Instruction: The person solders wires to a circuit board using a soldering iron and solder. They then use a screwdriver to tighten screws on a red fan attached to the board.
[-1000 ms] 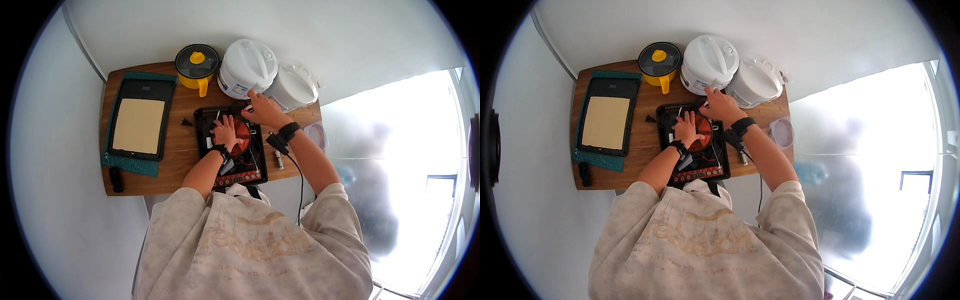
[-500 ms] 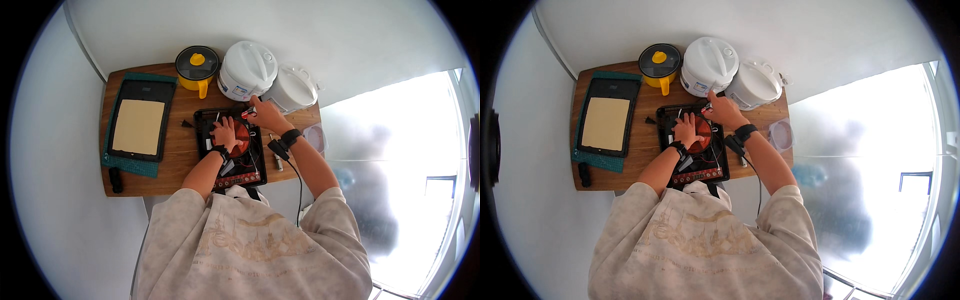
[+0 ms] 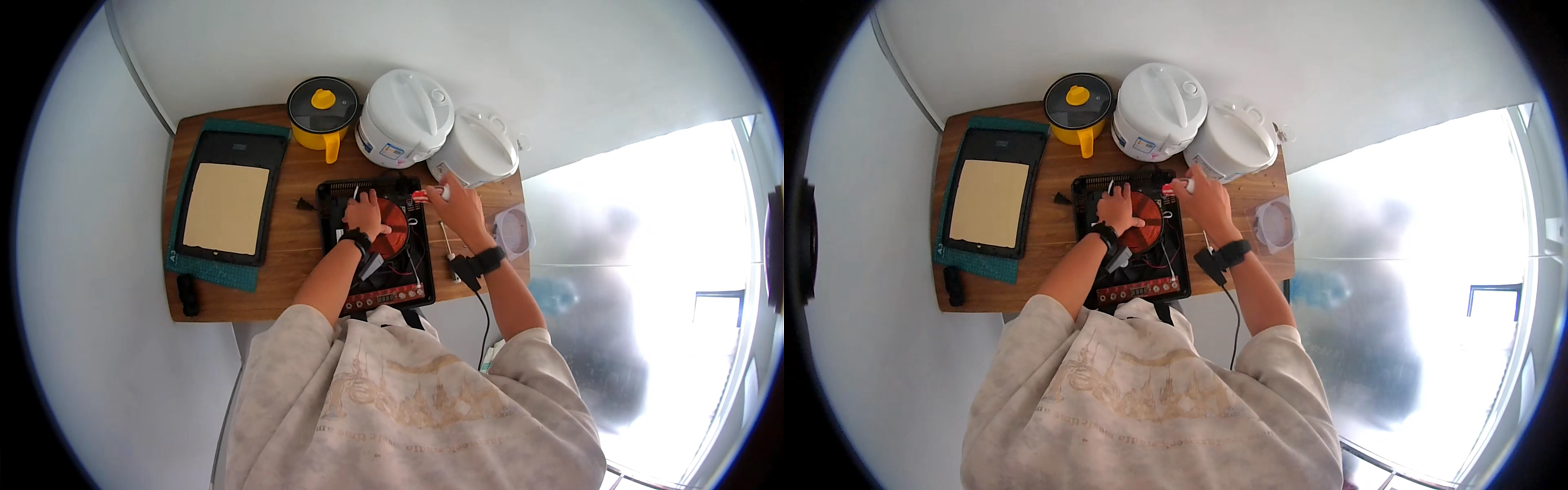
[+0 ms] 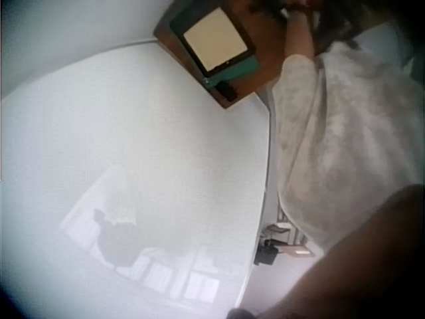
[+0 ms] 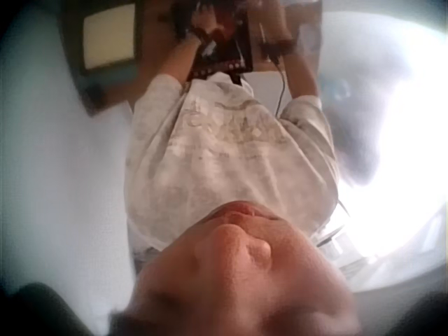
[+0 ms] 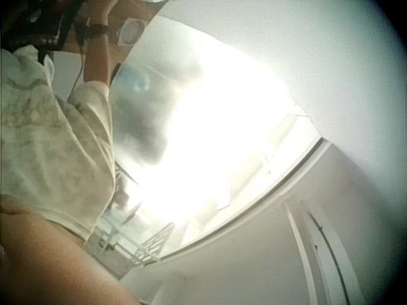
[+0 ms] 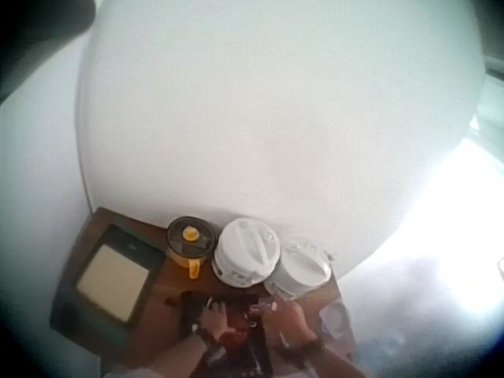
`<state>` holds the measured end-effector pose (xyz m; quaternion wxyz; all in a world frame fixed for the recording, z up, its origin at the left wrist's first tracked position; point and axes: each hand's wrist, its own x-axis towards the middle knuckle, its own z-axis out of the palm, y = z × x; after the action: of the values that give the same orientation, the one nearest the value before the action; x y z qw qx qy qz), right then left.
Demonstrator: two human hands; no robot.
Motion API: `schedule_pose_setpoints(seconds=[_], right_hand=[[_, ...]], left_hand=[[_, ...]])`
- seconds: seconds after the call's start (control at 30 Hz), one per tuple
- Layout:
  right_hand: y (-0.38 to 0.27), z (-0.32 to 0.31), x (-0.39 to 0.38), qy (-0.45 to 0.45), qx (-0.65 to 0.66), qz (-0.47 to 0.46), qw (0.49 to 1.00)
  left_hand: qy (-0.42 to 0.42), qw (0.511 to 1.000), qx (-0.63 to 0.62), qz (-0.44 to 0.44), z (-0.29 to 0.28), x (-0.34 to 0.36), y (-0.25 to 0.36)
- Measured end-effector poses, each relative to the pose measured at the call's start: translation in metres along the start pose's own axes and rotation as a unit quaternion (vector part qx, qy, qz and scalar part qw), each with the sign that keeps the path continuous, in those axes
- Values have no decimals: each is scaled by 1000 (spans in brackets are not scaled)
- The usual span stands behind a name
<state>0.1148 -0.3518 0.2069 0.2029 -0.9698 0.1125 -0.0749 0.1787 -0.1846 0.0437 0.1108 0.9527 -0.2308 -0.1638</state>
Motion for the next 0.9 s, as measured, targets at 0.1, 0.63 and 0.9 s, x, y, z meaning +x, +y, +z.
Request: schedule_pose_setpoints(seconds=[0.1, 0.63, 0.9], right_hand=[[13, -6, -19, -13, 34, 71, 997], [43, -8, -62, -16, 135, 161, 978], [46, -5, -64, -21, 132, 171, 976]], left_hand=[[-7, 1000, -26, 6, -3, 20, -9], [3, 994, -103, -29, 12, 50, -30], [43, 988, -140, 37, -8, 31, -36]])
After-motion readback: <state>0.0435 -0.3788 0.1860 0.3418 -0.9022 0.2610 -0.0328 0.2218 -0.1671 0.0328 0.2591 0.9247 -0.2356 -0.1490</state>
